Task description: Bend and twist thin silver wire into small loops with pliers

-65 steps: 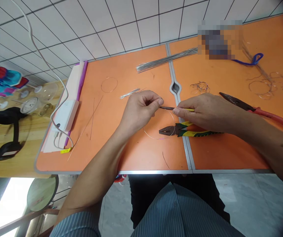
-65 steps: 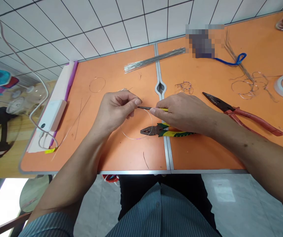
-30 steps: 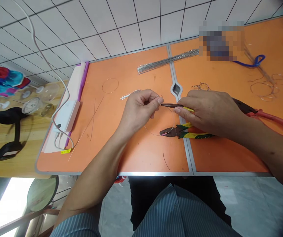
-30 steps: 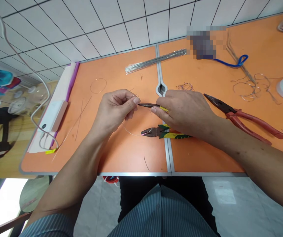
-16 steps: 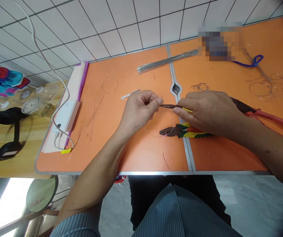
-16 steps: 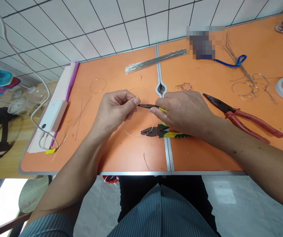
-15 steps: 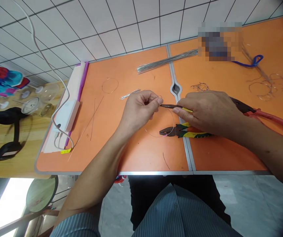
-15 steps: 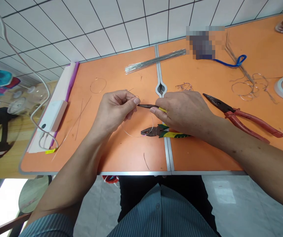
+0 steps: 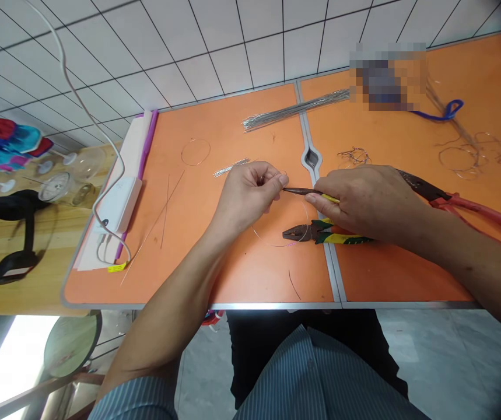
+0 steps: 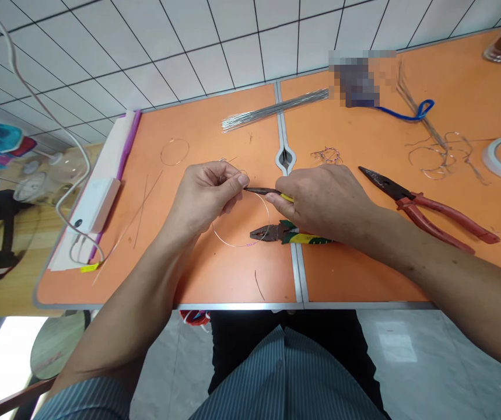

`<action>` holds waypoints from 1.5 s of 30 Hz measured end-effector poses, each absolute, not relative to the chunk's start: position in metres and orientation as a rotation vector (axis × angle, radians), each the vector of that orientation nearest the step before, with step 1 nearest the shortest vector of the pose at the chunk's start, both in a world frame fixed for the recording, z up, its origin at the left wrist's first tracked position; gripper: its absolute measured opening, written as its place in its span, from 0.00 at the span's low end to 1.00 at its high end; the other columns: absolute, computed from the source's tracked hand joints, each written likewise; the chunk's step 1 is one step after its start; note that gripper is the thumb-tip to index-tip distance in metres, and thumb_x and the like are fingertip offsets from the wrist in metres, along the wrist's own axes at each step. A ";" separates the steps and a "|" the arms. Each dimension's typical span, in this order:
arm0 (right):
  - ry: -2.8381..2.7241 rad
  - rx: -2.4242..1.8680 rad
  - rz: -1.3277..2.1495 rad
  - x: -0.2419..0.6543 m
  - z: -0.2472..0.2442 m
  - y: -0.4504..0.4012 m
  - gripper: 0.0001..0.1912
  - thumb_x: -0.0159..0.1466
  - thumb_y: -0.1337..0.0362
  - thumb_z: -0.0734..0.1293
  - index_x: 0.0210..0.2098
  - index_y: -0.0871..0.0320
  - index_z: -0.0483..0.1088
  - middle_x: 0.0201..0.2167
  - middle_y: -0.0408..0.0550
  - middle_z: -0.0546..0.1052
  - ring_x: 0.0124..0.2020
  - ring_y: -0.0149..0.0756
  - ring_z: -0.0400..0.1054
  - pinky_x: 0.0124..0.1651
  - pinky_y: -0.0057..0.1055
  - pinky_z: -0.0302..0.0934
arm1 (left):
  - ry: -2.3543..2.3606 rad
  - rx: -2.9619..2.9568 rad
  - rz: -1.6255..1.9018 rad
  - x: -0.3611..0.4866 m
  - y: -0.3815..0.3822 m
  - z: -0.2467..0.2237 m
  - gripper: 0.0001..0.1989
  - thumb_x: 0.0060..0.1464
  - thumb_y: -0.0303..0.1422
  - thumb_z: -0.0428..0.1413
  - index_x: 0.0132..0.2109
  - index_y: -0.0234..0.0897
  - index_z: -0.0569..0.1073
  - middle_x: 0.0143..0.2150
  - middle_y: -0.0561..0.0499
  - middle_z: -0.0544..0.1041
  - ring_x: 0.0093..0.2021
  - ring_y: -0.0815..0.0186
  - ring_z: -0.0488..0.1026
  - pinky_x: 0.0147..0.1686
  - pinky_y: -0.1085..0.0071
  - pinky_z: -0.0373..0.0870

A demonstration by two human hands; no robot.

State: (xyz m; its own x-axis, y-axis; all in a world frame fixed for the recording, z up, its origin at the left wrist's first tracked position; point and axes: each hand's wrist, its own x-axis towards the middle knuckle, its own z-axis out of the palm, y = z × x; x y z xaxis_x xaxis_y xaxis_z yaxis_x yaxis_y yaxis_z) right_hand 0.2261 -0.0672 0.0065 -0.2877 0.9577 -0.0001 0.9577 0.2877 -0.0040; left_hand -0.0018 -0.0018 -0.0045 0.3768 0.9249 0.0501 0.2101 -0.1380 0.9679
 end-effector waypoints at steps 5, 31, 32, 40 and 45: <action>-2.529 -1.860 -0.009 0.225 0.006 -0.068 0.31 0.81 0.47 0.53 0.43 0.56 0.82 0.34 0.54 0.81 0.32 0.42 0.67 0.35 0.39 0.40 | 1.048 1.567 0.859 -0.001 -0.001 -0.005 0.17 0.62 0.35 0.71 0.29 0.38 0.75 0.24 0.54 0.75 0.19 0.73 0.65 0.19 0.72 0.58; -2.460 -1.673 -0.166 0.237 -0.001 -0.060 0.31 0.82 0.49 0.53 0.44 0.56 0.83 0.39 0.56 0.81 0.37 0.46 0.69 0.39 0.38 0.45 | 1.012 1.479 0.868 -0.004 0.000 -0.001 0.20 0.62 0.42 0.71 0.28 0.39 0.73 0.25 0.53 0.75 0.20 0.73 0.63 0.20 0.71 0.56; -2.464 -1.685 -0.188 0.236 0.000 -0.061 0.31 0.82 0.49 0.52 0.44 0.56 0.83 0.38 0.56 0.81 0.37 0.47 0.70 0.39 0.38 0.45 | 1.011 1.488 0.871 -0.004 0.000 -0.001 0.20 0.62 0.41 0.71 0.28 0.39 0.74 0.25 0.53 0.75 0.20 0.73 0.63 0.20 0.72 0.56; -2.470 -1.680 -0.243 0.234 0.000 -0.061 0.31 0.82 0.50 0.54 0.43 0.57 0.85 0.36 0.56 0.81 0.36 0.47 0.70 0.40 0.39 0.46 | 1.032 1.540 0.873 -0.003 0.000 -0.005 0.18 0.63 0.39 0.70 0.29 0.39 0.74 0.24 0.53 0.75 0.20 0.72 0.64 0.19 0.72 0.56; -2.489 -1.705 -0.218 0.234 0.000 -0.061 0.30 0.82 0.50 0.54 0.44 0.57 0.85 0.36 0.56 0.82 0.37 0.48 0.72 0.40 0.39 0.47 | 1.045 1.545 0.866 -0.003 0.000 -0.005 0.17 0.64 0.38 0.69 0.30 0.39 0.74 0.24 0.53 0.75 0.20 0.73 0.64 0.20 0.72 0.56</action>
